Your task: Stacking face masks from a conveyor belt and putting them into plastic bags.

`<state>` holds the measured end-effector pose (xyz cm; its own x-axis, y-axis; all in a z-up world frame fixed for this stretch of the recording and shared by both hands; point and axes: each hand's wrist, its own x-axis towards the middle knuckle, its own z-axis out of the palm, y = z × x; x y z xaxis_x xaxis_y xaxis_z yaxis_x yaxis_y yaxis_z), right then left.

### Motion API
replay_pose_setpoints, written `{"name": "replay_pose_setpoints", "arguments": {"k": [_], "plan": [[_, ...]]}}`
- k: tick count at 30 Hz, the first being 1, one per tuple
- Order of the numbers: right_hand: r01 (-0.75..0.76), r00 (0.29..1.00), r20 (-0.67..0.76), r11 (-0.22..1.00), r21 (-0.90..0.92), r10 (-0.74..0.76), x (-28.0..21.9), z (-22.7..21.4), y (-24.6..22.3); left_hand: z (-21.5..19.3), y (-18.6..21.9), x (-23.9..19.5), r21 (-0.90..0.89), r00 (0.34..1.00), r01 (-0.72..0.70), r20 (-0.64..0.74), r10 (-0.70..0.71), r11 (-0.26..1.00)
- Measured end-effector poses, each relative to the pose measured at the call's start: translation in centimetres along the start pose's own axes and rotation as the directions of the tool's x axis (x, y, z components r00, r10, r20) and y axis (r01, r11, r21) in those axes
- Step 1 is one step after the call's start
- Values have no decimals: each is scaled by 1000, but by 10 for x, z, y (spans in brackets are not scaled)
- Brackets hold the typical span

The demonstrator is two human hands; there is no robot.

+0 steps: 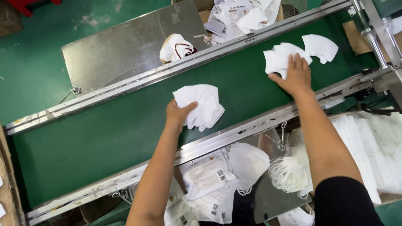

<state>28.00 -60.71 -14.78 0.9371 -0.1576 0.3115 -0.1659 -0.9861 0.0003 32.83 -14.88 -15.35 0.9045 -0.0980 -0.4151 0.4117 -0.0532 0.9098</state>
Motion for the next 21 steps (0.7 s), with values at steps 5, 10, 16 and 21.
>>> {"name": "replay_pose_setpoints", "arguments": {"k": [5,10,16,21], "plan": [[-62,998,31,985,162,57,2,-38,-101,10,14,-10,-17,998,43,40,-42,999],[142,907,183,682,717,-380,-54,-80,-237,5,39,-23,19,986,118,121,-119,993],[265,947,-100,564,782,-306,-42,-123,-228,-23,76,-63,388,862,-505,184,472,771],[63,887,34,194,979,-460,-42,-95,-275,-13,76,-90,615,764,-624,352,541,482]]}}
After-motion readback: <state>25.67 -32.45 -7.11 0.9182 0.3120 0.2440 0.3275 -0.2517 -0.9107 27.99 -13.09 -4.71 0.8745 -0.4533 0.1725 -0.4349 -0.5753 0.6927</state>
